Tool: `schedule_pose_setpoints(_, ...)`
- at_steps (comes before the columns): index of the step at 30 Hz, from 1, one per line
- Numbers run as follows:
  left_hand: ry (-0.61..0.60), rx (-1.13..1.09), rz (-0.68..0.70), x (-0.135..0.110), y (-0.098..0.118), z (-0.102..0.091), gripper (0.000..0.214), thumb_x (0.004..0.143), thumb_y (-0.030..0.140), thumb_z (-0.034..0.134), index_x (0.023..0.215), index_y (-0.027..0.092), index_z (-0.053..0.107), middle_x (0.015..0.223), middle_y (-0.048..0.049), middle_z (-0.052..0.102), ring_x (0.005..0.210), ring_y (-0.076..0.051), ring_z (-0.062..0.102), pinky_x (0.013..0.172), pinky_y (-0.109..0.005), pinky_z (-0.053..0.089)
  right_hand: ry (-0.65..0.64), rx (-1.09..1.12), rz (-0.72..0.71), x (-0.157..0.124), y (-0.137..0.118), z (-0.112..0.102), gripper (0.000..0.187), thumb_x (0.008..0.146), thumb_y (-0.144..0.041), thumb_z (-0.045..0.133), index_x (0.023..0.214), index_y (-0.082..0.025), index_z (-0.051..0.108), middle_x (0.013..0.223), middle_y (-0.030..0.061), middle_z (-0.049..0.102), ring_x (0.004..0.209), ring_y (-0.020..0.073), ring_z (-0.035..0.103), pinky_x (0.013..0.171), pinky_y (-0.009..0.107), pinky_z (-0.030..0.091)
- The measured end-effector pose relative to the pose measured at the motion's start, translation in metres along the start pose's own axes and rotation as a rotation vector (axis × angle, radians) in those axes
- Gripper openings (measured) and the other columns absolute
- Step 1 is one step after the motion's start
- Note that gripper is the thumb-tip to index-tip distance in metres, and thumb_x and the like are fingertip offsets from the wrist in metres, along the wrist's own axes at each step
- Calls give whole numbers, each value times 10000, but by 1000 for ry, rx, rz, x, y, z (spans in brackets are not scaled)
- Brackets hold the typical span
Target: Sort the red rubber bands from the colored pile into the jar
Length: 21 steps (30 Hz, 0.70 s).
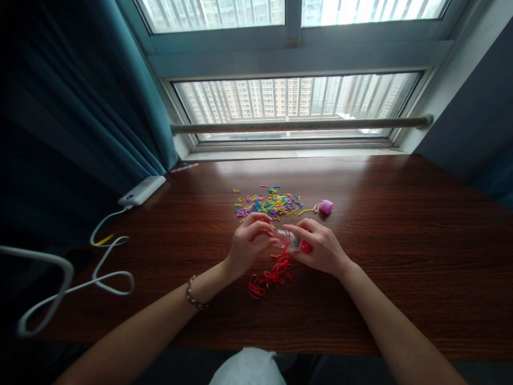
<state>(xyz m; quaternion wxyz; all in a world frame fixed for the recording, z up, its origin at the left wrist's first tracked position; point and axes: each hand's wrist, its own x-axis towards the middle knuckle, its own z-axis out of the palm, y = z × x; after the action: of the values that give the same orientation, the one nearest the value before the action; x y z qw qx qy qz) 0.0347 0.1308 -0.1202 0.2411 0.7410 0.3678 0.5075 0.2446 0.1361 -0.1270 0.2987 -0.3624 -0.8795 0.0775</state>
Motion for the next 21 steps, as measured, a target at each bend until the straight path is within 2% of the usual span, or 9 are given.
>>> schedule_pose_setpoints(3, 9, 139, -12, 0, 0, -1, 189, 667, 312, 693, 750, 171, 597, 931, -51, 526, 881, -173, 512, 772, -321, 454, -9, 16, -8, 0, -1, -1, 485, 743, -381, 608, 1200, -250, 515, 921, 60, 550, 764, 166, 529, 683, 289, 454)
schedule_pose_setpoints(5, -15, 182, 5, 0, 0, -2, 141, 694, 305, 671, 714, 179, 610, 883, -45, 538, 874, -179, 504, 791, -336, 434, -4, 19, -2, 1, -2, -1, 489, 740, -378, 611, 1201, -247, 516, 921, 61, 552, 767, 168, 532, 684, 288, 456)
schedule_pose_setpoints(8, -71, 153, 43, 0, 1, -2, 79, 763, 251, 602, 725, 186, 629, 856, -46, 559, 862, -174, 505, 806, -337, 421, 19, 27, 20, 1, -4, -2, 489, 737, -371, 618, 1198, -239, 521, 916, 62, 553, 778, 174, 536, 694, 291, 457)
schedule_pose_setpoints(11, -72, 76, 32, 1, 2, -3, 103, 802, 165, 532, 851, 182, 621, 912, -60, 563, 893, -166, 515, 805, -312, 427, 93, 67, 70, 2, -4, -2, 483, 723, -370, 635, 1174, -230, 537, 917, 59, 559, 789, 181, 540, 714, 297, 453)
schedule_pose_setpoints(13, -53, 69, -22, 2, 1, -3, 134, 803, 128, 503, 889, 172, 596, 905, -58, 562, 838, -146, 529, 747, -273, 440, 201, 136, 151, 2, -3, -2, 445, 710, -374, 647, 1118, -215, 566, 912, 55, 566, 791, 184, 543, 716, 298, 451)
schedule_pose_setpoints(16, -75, 210, -141, 1, -5, -3, 80, 783, 142, 515, 832, 164, 574, 817, -30, 554, 689, -115, 521, 641, -238, 432, 373, 350, 363, 2, -1, -1, 299, 742, -384, 608, 970, -191, 591, 804, 26, 569, 686, 156, 537, 619, 264, 446)
schedule_pose_setpoints(18, -152, 347, -198, -1, -9, -2, 58, 754, 188, 560, 807, 168, 573, 777, -17, 547, 655, -119, 515, 620, -242, 424, 440, 515, 482, 3, 0, -1, 246, 767, -387, 575, 906, -184, 578, 724, 2, 553, 599, 130, 510, 540, 236, 421)
schedule_pose_setpoints(21, -282, 497, -230, -7, -14, 0, 95, 717, 244, 612, 774, 177, 577, 762, -17, 544, 679, -147, 531, 621, -259, 424, 487, 657, 545, 4, 0, -2, 247, 758, -389, 582, 889, -180, 568, 703, -5, 548, 578, 123, 500, 515, 226, 405)
